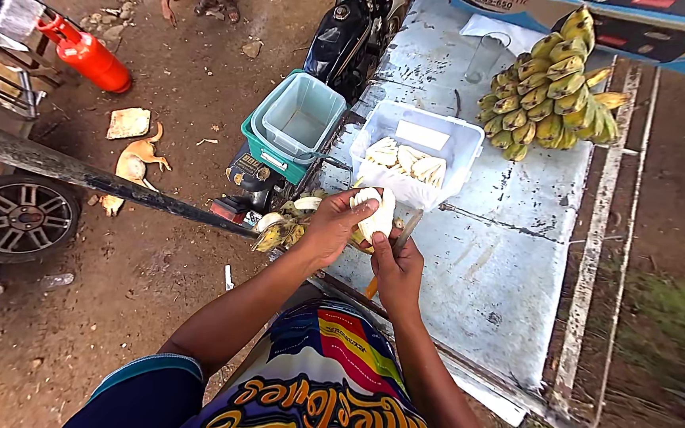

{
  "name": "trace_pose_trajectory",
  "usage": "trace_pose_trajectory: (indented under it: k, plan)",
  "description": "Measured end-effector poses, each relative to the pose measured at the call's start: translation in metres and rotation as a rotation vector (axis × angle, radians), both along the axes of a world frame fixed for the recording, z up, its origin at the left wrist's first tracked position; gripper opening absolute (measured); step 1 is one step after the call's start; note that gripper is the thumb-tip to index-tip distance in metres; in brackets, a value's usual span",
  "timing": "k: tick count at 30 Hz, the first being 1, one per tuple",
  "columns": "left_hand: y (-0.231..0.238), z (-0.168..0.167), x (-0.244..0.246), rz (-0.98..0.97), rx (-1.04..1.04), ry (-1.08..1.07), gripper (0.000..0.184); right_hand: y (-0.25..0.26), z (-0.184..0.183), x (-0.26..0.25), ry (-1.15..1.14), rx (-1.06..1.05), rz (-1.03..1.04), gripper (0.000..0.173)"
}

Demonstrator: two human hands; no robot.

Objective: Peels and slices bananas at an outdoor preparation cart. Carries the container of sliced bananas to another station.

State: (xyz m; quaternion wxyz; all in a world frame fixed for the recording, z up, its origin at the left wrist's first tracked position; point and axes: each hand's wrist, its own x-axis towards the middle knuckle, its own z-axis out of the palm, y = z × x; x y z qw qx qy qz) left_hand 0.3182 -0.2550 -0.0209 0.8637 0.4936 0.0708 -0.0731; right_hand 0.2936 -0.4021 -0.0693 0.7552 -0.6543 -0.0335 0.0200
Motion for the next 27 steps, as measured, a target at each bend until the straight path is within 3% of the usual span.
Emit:
trace_pose_trajectory:
  k: [10,15,23,27]
  plan:
    - [-0.004,0.000,0.001,0.127,0.010,0.061,0.013,0.001,-0.003,0.000,-0.025,-0.115,0.000,0.013]
    - [0.003,-0.006,0.002,-0.017,-0.172,-0.005,0.022,-0.001,-0.001,0.002,-0.045,-0.130,-0.028,0.013]
    - [-0.004,-0.005,0.003,0.105,-0.022,0.019,0.016,0.002,-0.004,0.001,-0.066,-0.180,-0.064,0.015]
    - [0.001,-0.013,0.004,0.004,-0.172,-0.053,0.021,0.002,-0.004,0.003,-0.084,-0.108,-0.094,0.014]
